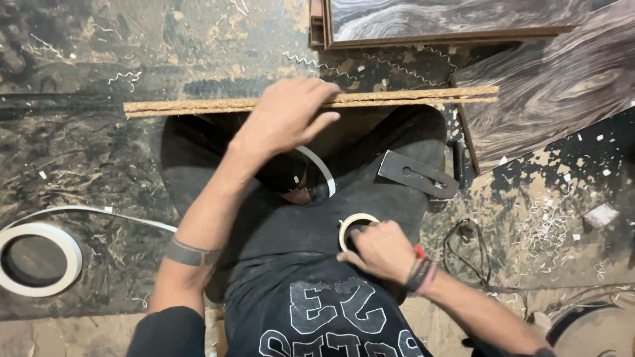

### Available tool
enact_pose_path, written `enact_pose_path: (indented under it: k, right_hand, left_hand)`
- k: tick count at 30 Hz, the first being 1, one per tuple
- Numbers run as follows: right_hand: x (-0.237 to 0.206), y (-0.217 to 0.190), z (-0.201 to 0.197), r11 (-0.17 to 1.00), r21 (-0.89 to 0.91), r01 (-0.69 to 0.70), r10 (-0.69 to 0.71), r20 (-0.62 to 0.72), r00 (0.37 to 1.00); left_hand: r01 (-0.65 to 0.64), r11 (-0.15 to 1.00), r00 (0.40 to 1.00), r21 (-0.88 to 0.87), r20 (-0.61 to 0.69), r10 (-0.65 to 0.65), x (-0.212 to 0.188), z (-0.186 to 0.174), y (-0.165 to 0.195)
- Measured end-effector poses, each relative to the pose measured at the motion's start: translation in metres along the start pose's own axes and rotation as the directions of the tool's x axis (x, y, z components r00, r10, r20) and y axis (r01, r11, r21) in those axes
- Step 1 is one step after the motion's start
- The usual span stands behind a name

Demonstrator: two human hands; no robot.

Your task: The person sits on the floor with a narrow particle board strip across their lap and applies white edge banding tape to its raw edge. They press the tape along the edge by hand, then run a hand-held iron along the strip to heat and adhere the banding, working along the length of the board.

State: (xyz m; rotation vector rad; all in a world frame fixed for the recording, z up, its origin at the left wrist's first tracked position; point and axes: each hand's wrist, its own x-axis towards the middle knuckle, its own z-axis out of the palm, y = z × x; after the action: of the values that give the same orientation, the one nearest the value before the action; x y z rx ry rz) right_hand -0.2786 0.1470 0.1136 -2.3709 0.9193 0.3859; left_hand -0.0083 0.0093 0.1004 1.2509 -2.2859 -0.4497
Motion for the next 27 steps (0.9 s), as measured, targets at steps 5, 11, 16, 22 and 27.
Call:
enact_pose_path:
  k: [5, 11, 16, 22, 27]
  right_hand:
    - [0.006, 0.014, 0.026, 0.997, 0.071, -0.031, 0.036, -0.078, 0.996]
    - [0.001, 0.005, 0.015, 0.983, 0.155, -0.093, 0.103, -0.058, 0.993]
    - [-0.005, 0.007, 0.007, 0.901, 0.417, -0.12, 0.164, -0.072, 0.984]
    - [-0.029, 0.05, 0.002, 0.452, 0.892, -0.001, 0.373, -0.188, 0.909]
    - [-0.019, 0.086, 0.0, 0.458, 0.829, 0.321, 0.659, -0.558, 0.504]
  left_hand:
    - [-0.108, 0.991, 0.994, -0.076, -0.011, 0.108, 0.035, 0.031, 0.012]
    - [-0.134, 0.981, 0.991, -0.137, -0.005, 0.134, 0.07, 0.056, 0.032]
    - [-0.115, 0.979, 0.992, -0.166, 0.03, 0.122, 0.091, 0.071, 0.046]
    - [-0.137, 0.935, 0.991, -0.328, -0.043, 0.131, 0.096, 0.078, 0.046]
    - [-0.144, 0.914, 0.99, -0.38, -0.056, 0.133, 0.1, 0.078, 0.052]
